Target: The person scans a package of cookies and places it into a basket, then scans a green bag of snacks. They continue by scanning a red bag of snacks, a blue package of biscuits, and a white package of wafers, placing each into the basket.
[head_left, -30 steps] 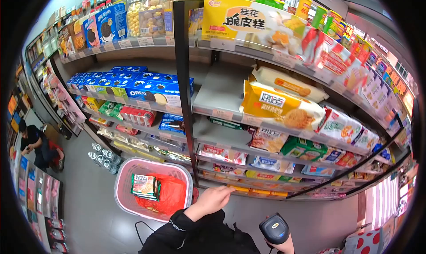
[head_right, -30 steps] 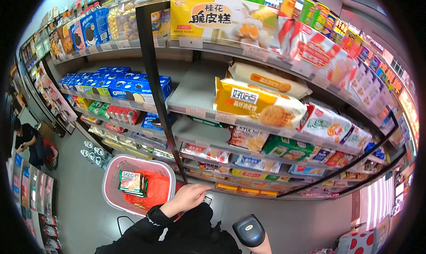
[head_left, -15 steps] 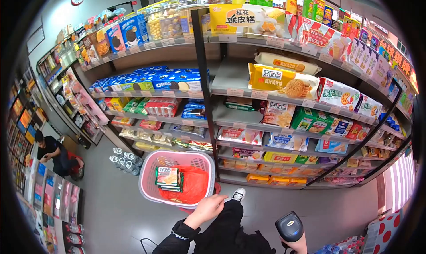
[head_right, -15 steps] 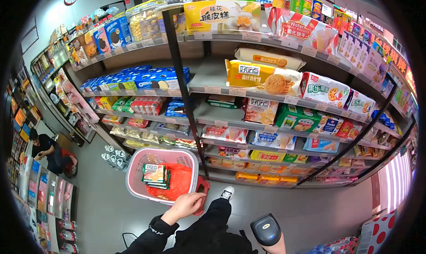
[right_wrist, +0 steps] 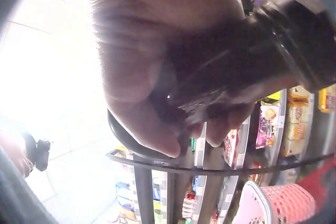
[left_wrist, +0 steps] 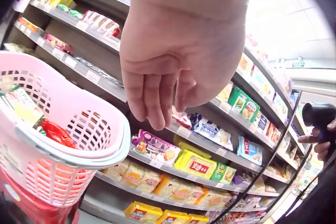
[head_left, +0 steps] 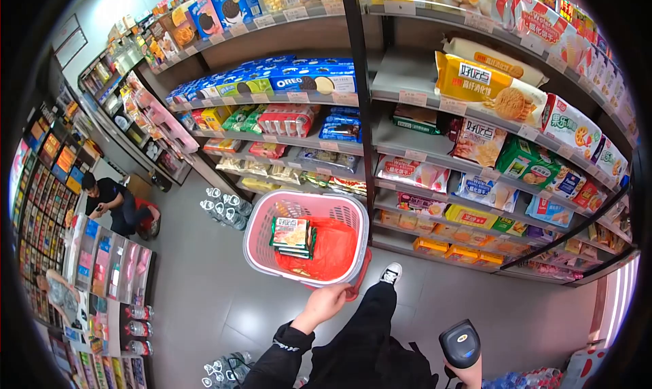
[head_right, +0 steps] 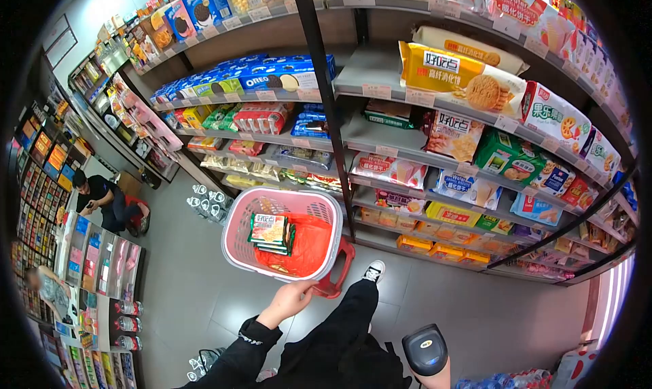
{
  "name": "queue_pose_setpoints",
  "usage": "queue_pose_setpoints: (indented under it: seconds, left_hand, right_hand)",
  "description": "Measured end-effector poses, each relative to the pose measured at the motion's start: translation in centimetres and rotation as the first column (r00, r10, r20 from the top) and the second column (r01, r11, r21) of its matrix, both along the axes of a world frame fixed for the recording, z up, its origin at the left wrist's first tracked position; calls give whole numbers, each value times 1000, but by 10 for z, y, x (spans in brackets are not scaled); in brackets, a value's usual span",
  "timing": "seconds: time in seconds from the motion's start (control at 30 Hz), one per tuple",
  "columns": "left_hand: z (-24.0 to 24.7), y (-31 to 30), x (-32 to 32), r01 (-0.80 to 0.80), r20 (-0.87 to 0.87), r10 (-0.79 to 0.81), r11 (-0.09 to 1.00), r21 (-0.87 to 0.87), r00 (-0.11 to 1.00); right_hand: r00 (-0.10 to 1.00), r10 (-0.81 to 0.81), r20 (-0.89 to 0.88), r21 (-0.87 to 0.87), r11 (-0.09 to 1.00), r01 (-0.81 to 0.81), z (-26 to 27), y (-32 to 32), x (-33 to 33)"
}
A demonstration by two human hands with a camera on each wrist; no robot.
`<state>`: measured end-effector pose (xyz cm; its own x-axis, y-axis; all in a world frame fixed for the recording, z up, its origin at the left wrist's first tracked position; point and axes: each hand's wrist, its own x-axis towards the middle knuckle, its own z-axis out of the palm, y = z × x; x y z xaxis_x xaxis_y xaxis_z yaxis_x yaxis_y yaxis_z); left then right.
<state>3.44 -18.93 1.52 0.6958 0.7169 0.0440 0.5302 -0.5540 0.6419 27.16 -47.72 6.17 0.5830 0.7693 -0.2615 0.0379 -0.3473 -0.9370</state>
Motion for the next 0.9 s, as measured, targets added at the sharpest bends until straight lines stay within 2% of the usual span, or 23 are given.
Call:
queue_pose_setpoints:
  seconds: [0.03,0.07,0.1,0.17,0.27,0.3,0.37,0.43,0.5,0.63,0.67,0.7,0.77,0.8,0.83,0.9]
  left_hand:
    - [-3,3,-2,-54,-33,53,998,-36,998]
    - [-5,5,-4,-109,4,109,993,-34,994]
    - [-10,9,-8,-110,-1,110,993,-40,994]
    - [-27,23,-17,-257,-26,256,962,-91,966]
    - [-49,47,-25,-342,43,346,936,-88,937]
    - [-54,56,-29,-381,78,389,920,-95,918]
    - [-63,75,-37,-427,57,435,897,-119,899]
    - [-68,94,-42,-515,56,524,849,-115,850]
    - [-98,120,-57,-551,95,564,824,-136,820]
    - [-122,165,-80,-736,83,740,672,-81,667]
    - [-126,174,-85,-775,47,779,626,-80,625]
    - [-130,184,-91,-776,43,781,625,-84,623]
    - [-133,203,-98,-813,-128,804,581,-36,581]
    - [-129,210,-98,-814,-213,794,580,-18,570]
    - [-130,217,-98,-815,-219,792,579,-27,570]
    - [-137,230,-99,-828,-344,782,560,22,520]
  right_hand:
    - [999,-18,-45,-10,1000,18,-1,0,1]
    - [995,-38,-90,-20,999,36,-1,1,1]
    - [995,-38,-94,-27,999,35,1,3,1]
    - [995,-90,-30,0,996,90,8,11,0]
    - [991,-102,-84,-56,994,97,1,16,7]
    - [991,-96,-92,-66,994,90,-4,16,12]
    - [991,60,-116,-115,991,-74,-16,19,22]
    - [995,32,-90,-95,995,-41,-5,37,18]
    - [992,20,-124,-79,996,-30,4,52,18]
    - [988,70,-135,-127,988,-87,2,75,27]
    - [990,87,-110,-138,985,-102,2,82,29]
    - [991,103,-85,-151,982,-115,1,88,31]
    - [990,110,-90,-184,975,-125,9,107,33]
    - [982,89,-165,-242,962,-128,23,120,33]
    - [970,63,-237,-298,945,-135,31,132,33]
    - [965,66,-253,-328,933,-150,30,146,37]
